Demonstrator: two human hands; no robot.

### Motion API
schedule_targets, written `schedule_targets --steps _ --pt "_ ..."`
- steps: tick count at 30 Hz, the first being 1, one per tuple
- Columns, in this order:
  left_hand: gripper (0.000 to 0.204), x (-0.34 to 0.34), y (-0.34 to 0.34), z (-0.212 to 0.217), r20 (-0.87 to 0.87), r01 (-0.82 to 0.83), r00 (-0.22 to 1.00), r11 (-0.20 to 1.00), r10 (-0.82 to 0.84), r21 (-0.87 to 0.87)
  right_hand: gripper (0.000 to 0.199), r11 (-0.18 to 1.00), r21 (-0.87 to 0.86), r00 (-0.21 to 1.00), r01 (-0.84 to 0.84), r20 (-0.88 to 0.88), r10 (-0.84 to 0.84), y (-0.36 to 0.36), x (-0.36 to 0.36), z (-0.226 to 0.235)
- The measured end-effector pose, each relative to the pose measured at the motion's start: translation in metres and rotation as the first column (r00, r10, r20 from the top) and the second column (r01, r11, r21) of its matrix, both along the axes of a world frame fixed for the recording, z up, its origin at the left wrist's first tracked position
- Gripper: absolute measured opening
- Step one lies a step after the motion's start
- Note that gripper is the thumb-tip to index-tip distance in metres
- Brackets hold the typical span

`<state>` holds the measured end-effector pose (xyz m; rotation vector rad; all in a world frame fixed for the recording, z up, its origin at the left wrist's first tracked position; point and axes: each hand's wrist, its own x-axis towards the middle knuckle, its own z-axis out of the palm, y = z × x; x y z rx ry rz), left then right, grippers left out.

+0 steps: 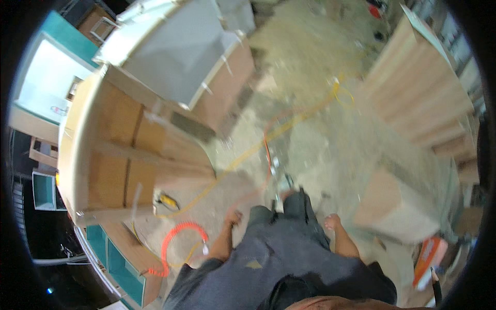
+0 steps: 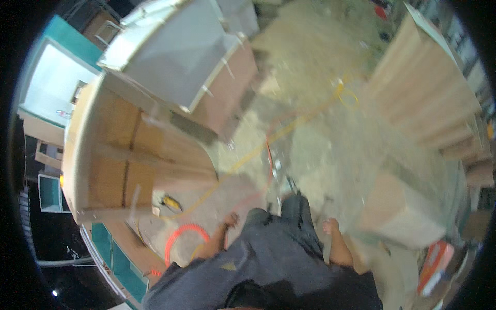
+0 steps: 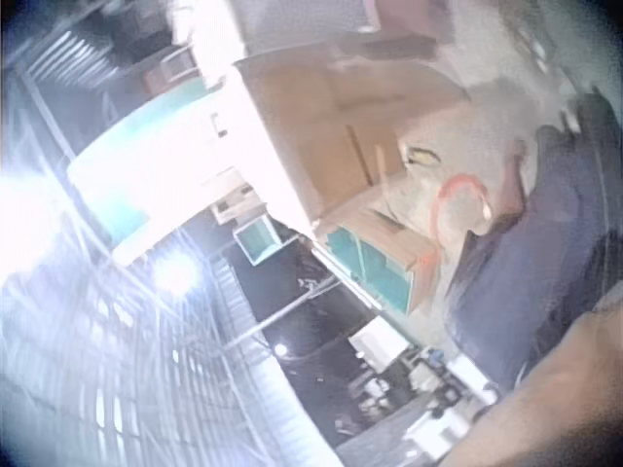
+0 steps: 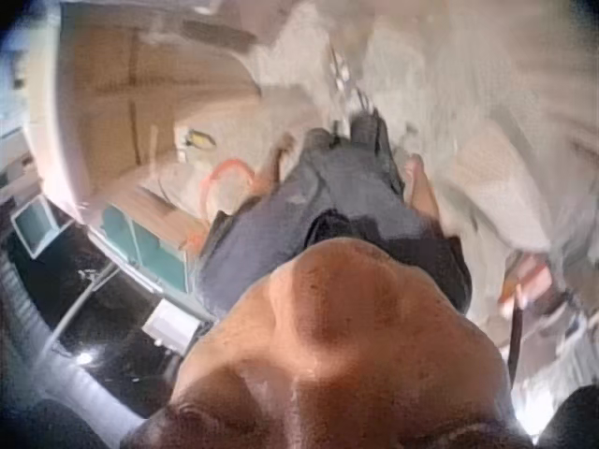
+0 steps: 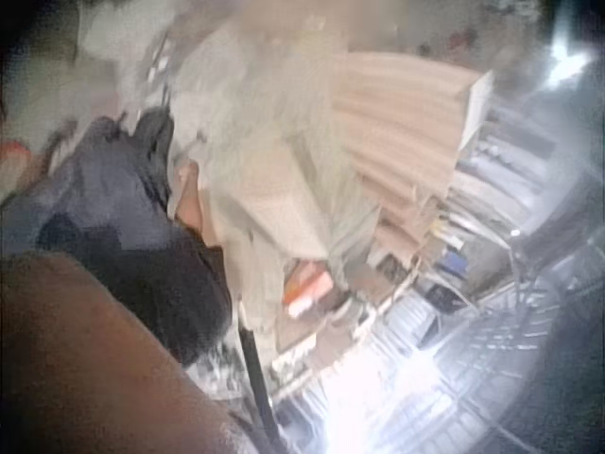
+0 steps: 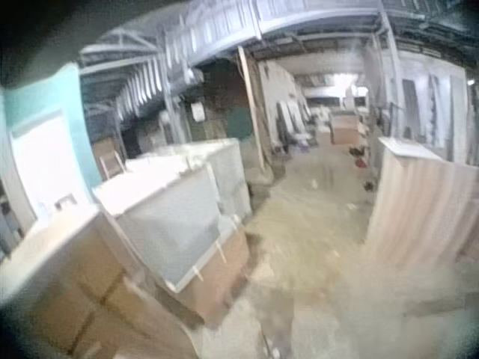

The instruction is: The person connects electrical wires and applies tape to components of a furniture piece in a workshop environment.

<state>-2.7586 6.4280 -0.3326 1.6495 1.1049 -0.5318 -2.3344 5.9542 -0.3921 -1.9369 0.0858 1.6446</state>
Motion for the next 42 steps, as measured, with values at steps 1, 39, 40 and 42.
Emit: schedule_targets --steps 1,39,40,42 --pt "0.039 0.026 0.019 0.013 -0.072 0.145 0.987 0.989 -0.144 0.010 0.017 0.993 0.106 0.966 0.043 0.249 -0.068 0.086 0.028 0.032" --pt "0.042 0.564 0.327 0.089 -0.327 -0.965 0.222 0.254 0.919 0.059 0.017 0.749 0.147 0.713 -0.646 0.465 0.525 1.067 0.740 0.127" --pt "0.042 0.579 0.310 0.090 -0.350 -0.994 0.112 0.105 0.930 -0.041 0.017 0.734 0.202 0.714 -0.648 0.495 0.495 1.100 0.736 0.151" --pt "0.042 0.608 0.271 0.095 -0.327 -0.998 -0.027 -0.043 0.945 -0.043 0.017 0.687 0.187 0.659 -0.702 0.535 0.528 1.127 0.737 0.163"
